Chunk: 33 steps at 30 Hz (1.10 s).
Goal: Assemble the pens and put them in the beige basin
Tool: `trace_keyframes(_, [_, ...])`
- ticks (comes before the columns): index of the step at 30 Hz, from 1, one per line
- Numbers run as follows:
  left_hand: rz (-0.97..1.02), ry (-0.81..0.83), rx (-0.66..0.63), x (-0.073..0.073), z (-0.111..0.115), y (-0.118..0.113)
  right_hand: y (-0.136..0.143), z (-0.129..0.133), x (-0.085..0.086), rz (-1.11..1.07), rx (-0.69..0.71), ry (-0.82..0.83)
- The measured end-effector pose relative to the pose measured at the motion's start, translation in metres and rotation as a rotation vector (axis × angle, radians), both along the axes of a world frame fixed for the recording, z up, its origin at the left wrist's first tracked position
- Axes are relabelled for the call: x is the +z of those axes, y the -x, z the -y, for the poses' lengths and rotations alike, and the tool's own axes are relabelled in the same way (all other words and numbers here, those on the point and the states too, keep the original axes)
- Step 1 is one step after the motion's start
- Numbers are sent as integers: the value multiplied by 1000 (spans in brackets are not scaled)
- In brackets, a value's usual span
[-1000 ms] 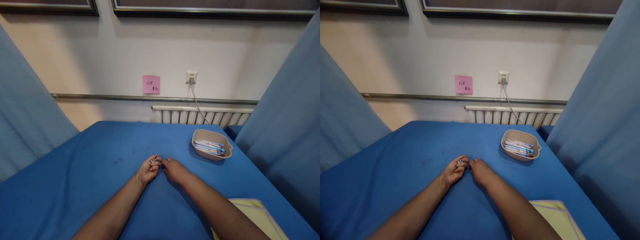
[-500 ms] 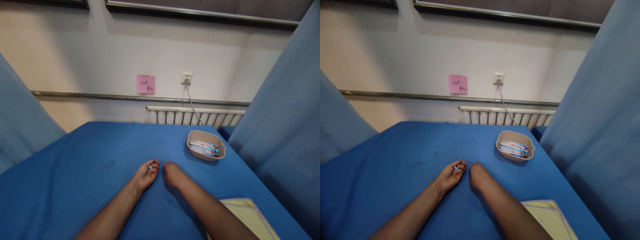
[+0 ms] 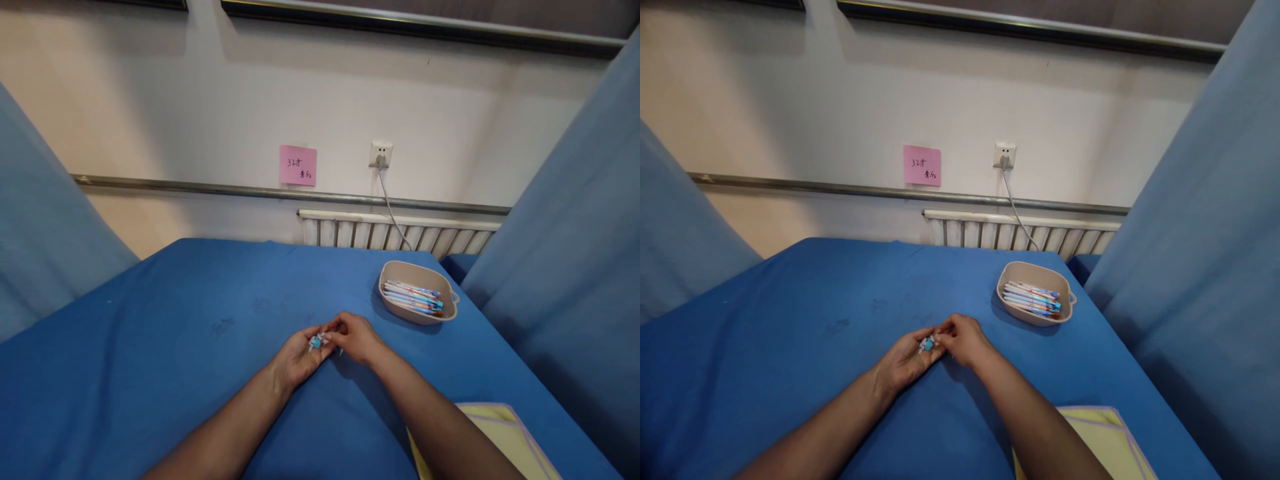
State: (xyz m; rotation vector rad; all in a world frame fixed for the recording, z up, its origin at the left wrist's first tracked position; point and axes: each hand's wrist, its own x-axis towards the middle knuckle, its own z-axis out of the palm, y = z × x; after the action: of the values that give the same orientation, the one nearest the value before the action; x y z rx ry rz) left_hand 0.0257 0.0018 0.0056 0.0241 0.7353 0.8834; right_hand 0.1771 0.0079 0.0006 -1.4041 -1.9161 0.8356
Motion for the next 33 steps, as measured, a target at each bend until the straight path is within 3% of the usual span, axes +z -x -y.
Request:
trace_keyframes(3, [-15,1,21,1,1,2,-11,3,8,99,-26,-54])
trace_keyframes(7, [-31,0,63,1,-1,8,-24,8,10,371,164,42])
trace_keyframes(10, [-29,7,74,2,-1,9,-18,13,7,480,240,-2])
trace_keyframes(15, [-27,13,66,2,-2,9,-2,18,4,485,285,-36])
trace_keyframes(25, [-16,-27,16,-5,0,7,-8,13,22,332,121,-118])
trace_keyframes(29, [-1,-5,-38,0,1,2,4,20,24,252,129,-169])
trace_keyframes(33, [-8,71,14,10,1,-2,6,16,19,190,-31,-223])
